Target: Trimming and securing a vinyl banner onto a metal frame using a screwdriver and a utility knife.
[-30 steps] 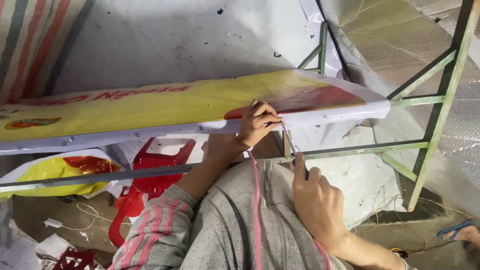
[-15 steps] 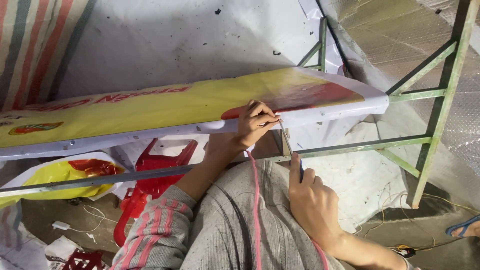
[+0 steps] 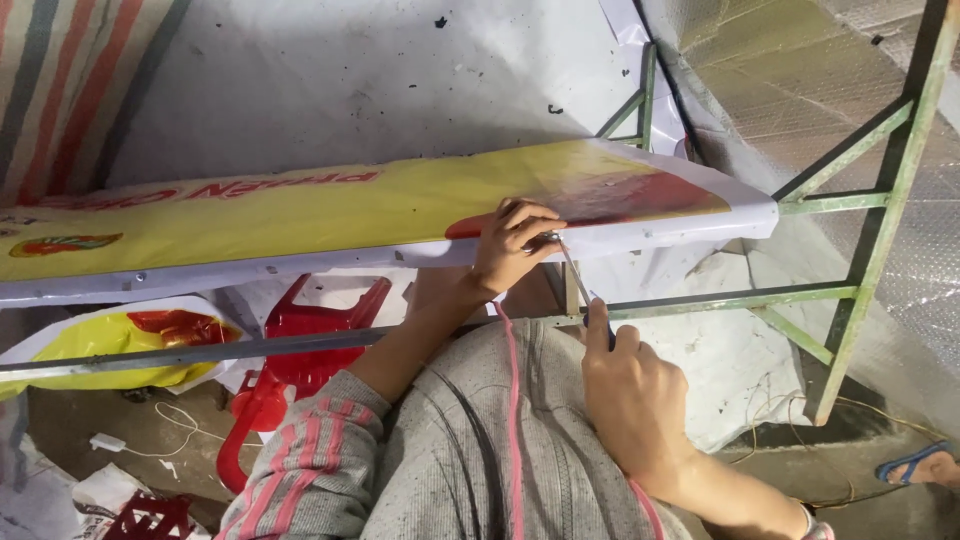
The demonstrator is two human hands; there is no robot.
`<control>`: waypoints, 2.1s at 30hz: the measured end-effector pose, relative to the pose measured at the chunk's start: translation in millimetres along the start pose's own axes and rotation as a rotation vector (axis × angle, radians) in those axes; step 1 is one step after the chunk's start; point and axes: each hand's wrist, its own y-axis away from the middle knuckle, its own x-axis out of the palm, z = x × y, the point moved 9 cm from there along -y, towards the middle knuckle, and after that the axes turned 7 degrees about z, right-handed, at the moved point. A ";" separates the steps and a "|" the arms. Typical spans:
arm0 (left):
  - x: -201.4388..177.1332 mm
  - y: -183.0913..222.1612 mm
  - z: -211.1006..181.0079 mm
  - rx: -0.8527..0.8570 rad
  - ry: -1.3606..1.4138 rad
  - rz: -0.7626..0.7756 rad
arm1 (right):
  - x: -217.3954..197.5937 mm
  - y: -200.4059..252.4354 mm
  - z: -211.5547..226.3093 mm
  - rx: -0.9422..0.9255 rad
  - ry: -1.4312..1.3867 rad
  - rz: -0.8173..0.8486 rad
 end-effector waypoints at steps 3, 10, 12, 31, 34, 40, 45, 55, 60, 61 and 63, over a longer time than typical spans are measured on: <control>4.9 0.9 3.9 -0.008 -0.027 0.018 | -5.4 -13.5 -6.8 -0.017 -0.047 0.051; 6.0 0.2 5.1 -0.027 -0.024 0.022 | -4.1 -29.7 -31.5 0.046 -0.005 0.163; 5.7 0.0 4.3 -0.016 0.008 0.008 | -8.6 -32.3 -33.5 0.040 -0.010 0.129; -8.2 3.1 -4.7 0.056 0.057 -0.115 | 12.4 6.0 -0.5 -0.038 -0.053 0.064; -4.6 5.5 0.4 0.032 0.057 -0.122 | 10.1 8.2 1.3 -0.046 0.016 0.007; -3.9 6.4 1.3 0.018 0.039 -0.123 | 6.5 6.6 4.8 -0.041 0.078 0.001; -0.9 6.3 3.6 0.007 0.038 -0.112 | 2.9 1.7 5.1 -0.041 0.117 0.000; 2.6 3.5 8.8 -0.039 0.087 -0.035 | 13.8 -35.3 -38.3 -0.065 0.098 0.166; 0.5 2.4 9.2 -0.002 -0.034 -0.093 | 27.2 -63.2 -71.0 0.081 -0.112 0.354; 2.4 4.1 10.8 -0.001 -0.034 -0.094 | 25.2 -67.7 -70.7 0.081 -0.111 0.352; 8.8 5.0 16.0 -0.025 -0.072 -0.064 | 23.8 -76.4 -71.1 0.093 -0.192 0.381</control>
